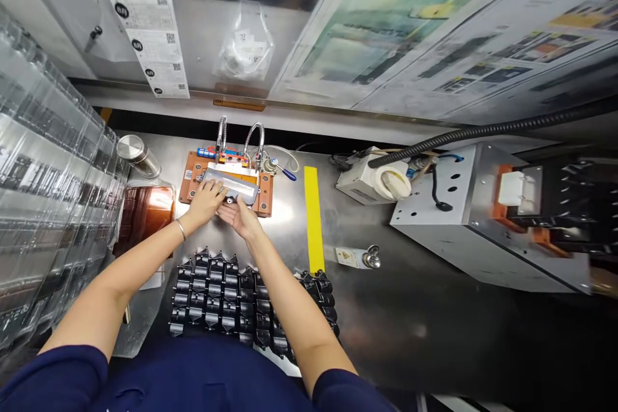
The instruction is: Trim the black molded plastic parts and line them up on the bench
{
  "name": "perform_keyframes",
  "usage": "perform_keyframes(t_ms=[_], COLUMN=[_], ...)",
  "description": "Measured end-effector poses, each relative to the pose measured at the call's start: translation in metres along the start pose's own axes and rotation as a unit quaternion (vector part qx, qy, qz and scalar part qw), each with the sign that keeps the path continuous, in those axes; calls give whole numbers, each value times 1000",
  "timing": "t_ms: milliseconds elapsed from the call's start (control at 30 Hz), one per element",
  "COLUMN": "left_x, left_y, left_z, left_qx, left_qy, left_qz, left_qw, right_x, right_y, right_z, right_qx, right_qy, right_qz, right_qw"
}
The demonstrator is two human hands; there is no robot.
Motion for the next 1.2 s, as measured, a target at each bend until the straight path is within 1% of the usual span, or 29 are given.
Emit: perform_keyframes(t_ms=[33, 67, 100, 167, 200, 267, 367, 467, 533, 567, 600, 633, 667, 700, 733, 767, 800, 833, 867, 967, 1067, 1200], left_x=[-2, -2, -2, 2, 5, 13, 19, 12, 4, 2, 1, 1, 2, 3, 4, 7, 10, 12, 15, 17, 15, 10], left_y=[3, 5, 6, 8, 8, 10, 14, 15, 17, 19, 21, 23, 25, 27, 29, 31, 33, 34, 36, 37, 34, 31], left_z=[4, 6, 7, 5, 2, -3, -5, 7, 17, 21, 24, 25, 25, 24, 21, 18, 15, 13, 11, 9, 11, 16], left_qx=[-1, -3, -5, -8, -9, -12, -18, -15, -16, -19, -23, -26, -28, -29, -28, -27, -27, -28, -26, -14, 0, 0], left_qy=[13, 23, 31, 35, 32, 21, -1, -26, -29, -26, -22, -21, -24, -31, -39, -45, -48, -48, -46, -46, -48, -58], left_qz=[3, 6, 10, 19, 22, 22, 7, -14, -23, -26, -27, -26, -22, -16, -10, -6, -5, -7, -9, -10, -15, -25], left_qw=[1000, 1000, 999, 999, 999, 999, 1000, 999, 999, 999, 999, 999, 999, 999, 999, 999, 998, 998, 999, 999, 999, 998], right_x=[-5, -14, -26, -52, -62, -74, -77, -86, -103, -118, -137, -157, -175, -189, -198, -203, -206, -208, -211, -226, -247, -265], right_y=[-5, -11, -20, -37, -44, -54, -59, -62, -64, -66, -66, -64, -60, -55, -50, -48, -47, -47, -47, -42, -30, -15], right_z=[-2, -5, -8, -15, -17, -21, -24, -25, -24, -25, -26, -29, -31, -30, -25, -18, -9, -1, 6, 20, 35, 52], right_qx=[-10, -15, -11, 11, 23, 41, 46, 52, 69, 92, 126, 166, 207, 237, 252, 252, 242, 228, 214, 184, 153, 117], right_qy=[16, 15, -2, -59, -84, -112, -135, -163, -189, -215, -250, -285, -311, -320, -310, -287, -262, -240, -226, -215, -215, -228], right_qz=[-41, -89, -137, -217, -244, -275, -311, -361, -392, -427, -479, -542, -611, -681, -740, -783, -816, -839, -854, -877, -896, -909], right_qw=[999, 996, 990, 974, 966, 954, 940, 917, 898, 873, 832, 773, 698, 615, 541, 490, 455, 432, 417, 388, 356, 329])
Point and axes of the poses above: each hand's wrist, its own z-axis towards the middle knuckle, its own y-axis out of the palm, x = y × z, the point moved 10 cm from there along z, towards the middle knuckle, and after that the axes turned 8 degrees about z, right-handed, at the moved point
